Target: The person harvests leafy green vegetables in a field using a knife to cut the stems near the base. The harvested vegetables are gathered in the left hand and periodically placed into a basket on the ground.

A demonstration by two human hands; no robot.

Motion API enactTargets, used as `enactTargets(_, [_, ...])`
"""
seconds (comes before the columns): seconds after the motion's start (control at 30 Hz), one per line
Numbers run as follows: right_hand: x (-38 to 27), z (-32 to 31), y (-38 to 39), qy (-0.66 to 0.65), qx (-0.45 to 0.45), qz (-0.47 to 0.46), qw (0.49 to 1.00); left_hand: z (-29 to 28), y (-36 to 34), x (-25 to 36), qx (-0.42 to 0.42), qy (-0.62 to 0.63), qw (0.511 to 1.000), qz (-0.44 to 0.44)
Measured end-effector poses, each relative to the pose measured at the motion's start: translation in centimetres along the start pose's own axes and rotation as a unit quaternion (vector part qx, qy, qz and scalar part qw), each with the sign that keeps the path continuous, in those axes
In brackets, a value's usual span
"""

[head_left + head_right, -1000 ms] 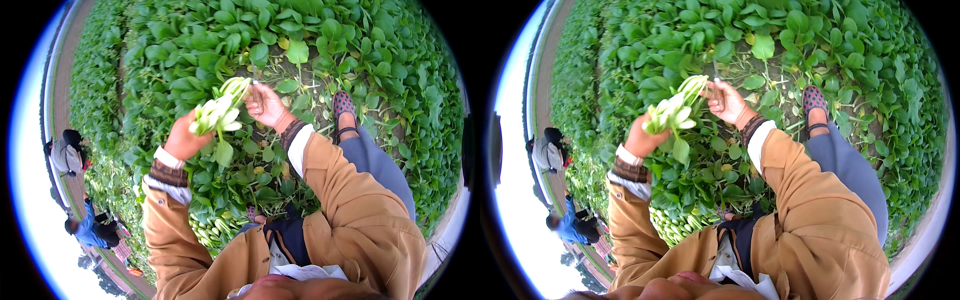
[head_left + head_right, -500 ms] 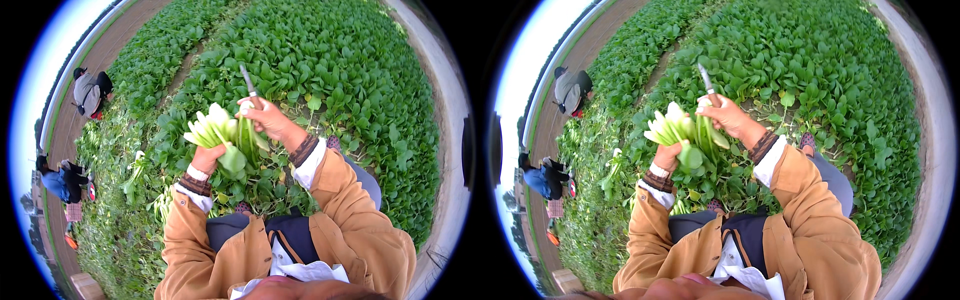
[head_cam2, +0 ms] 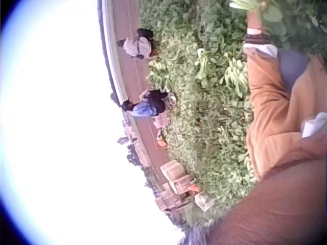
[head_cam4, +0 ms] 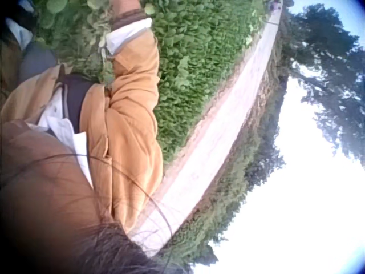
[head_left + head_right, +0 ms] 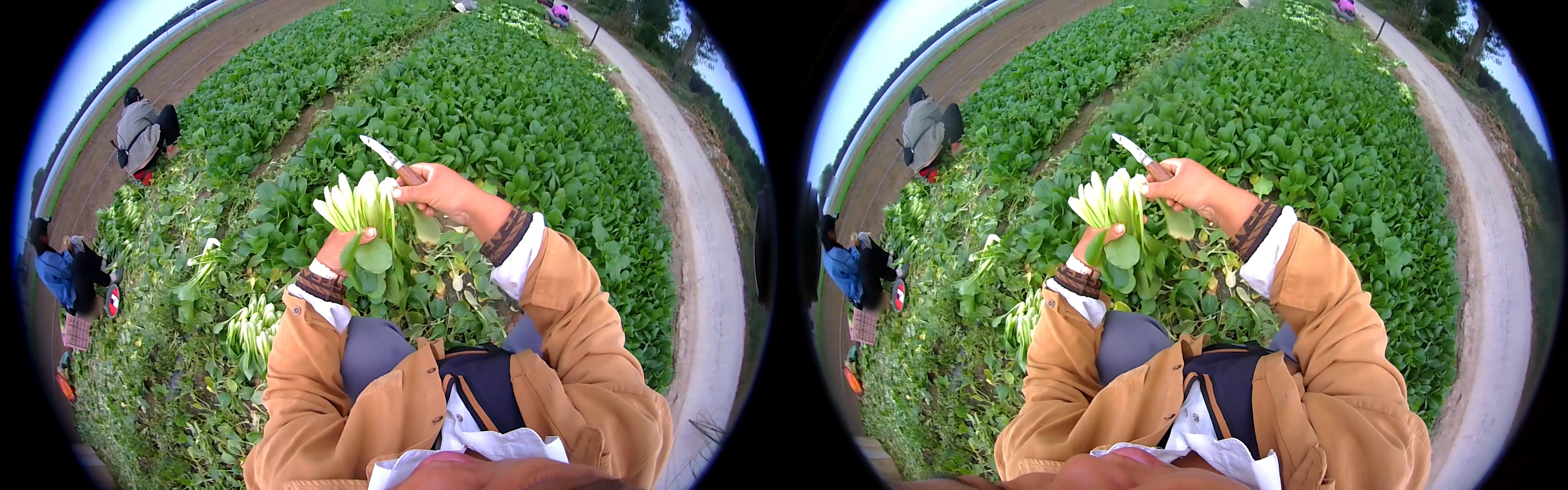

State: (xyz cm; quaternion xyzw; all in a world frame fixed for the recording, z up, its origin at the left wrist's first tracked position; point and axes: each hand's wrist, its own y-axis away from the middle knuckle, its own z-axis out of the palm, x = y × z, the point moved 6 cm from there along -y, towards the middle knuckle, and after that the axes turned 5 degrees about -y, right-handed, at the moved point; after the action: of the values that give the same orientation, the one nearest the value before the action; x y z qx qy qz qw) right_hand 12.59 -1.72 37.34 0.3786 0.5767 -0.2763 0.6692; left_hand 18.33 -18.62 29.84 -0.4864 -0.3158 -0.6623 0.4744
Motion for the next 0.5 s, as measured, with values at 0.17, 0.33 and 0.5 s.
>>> enactTargets(0.17, [-5.9, 3.2, 1.8, 0.378, 0.032, -0.225, 0.897, -1.8, 2.9, -1.4, -0.002, 0.056, 0.996, -0.065])
enactTargets(0.33, [-8.8, 7.4, 0.8, 0.44, -0.022, -0.28, 0.853, -4.2, 6.2, -3.0, -0.029, 0.184, 0.981, -0.052])
enactTargets(0.5, [-7.0, 7.3, -1.8, 0.389, 0.098, -0.298, 0.866, -4.9, 11.0, -2.9, -0.122, 0.385, 0.907, 0.118])
